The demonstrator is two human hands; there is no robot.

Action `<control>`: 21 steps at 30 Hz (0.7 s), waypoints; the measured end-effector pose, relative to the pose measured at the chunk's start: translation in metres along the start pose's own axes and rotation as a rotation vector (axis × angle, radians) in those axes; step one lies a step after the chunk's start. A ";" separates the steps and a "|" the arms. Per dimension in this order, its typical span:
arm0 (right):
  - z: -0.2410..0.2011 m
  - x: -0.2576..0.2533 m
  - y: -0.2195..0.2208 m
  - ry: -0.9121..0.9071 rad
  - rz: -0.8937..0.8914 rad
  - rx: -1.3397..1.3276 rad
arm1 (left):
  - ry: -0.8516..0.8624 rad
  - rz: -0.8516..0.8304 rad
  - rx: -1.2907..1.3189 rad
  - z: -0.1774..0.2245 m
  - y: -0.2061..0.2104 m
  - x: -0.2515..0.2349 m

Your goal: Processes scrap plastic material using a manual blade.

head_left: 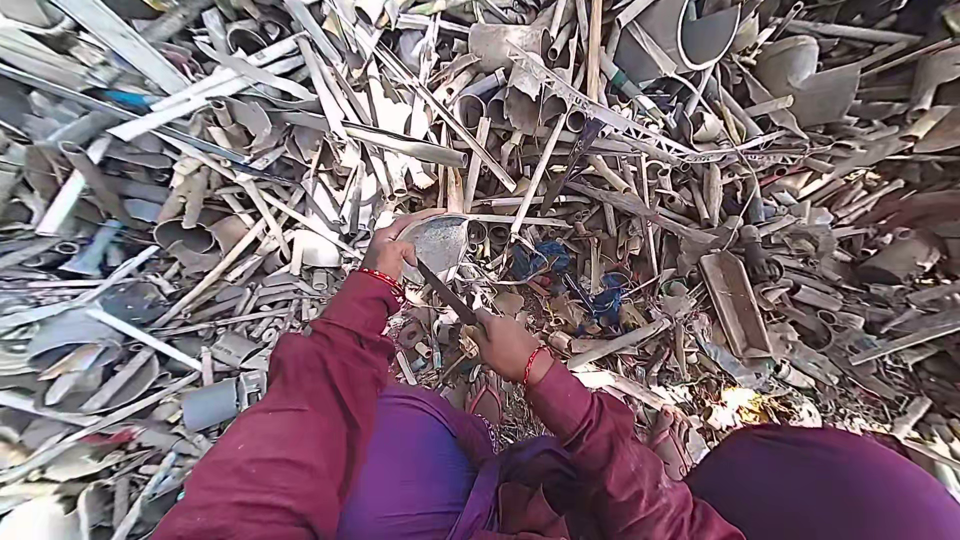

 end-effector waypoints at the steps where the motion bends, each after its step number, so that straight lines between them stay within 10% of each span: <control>1: 0.004 0.000 -0.008 0.025 0.068 -0.020 | -0.038 0.031 0.002 0.004 0.000 0.000; 17: 0.006 -0.008 -0.002 -0.040 -0.007 -0.080 | 0.088 -0.033 0.059 0.004 0.005 -0.013; 21: 0.021 -0.008 -0.021 -0.034 0.244 -0.150 | 0.117 0.000 0.117 0.010 0.006 -0.016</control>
Point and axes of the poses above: each hand's wrist, its own x-axis away from the middle knuckle, its own y-axis out of the palm, z = x × y, the point moved 5 cm from there along -x, towards the middle knuckle, and after that the axes turned 12 degrees about y, right-handed, at the moved point
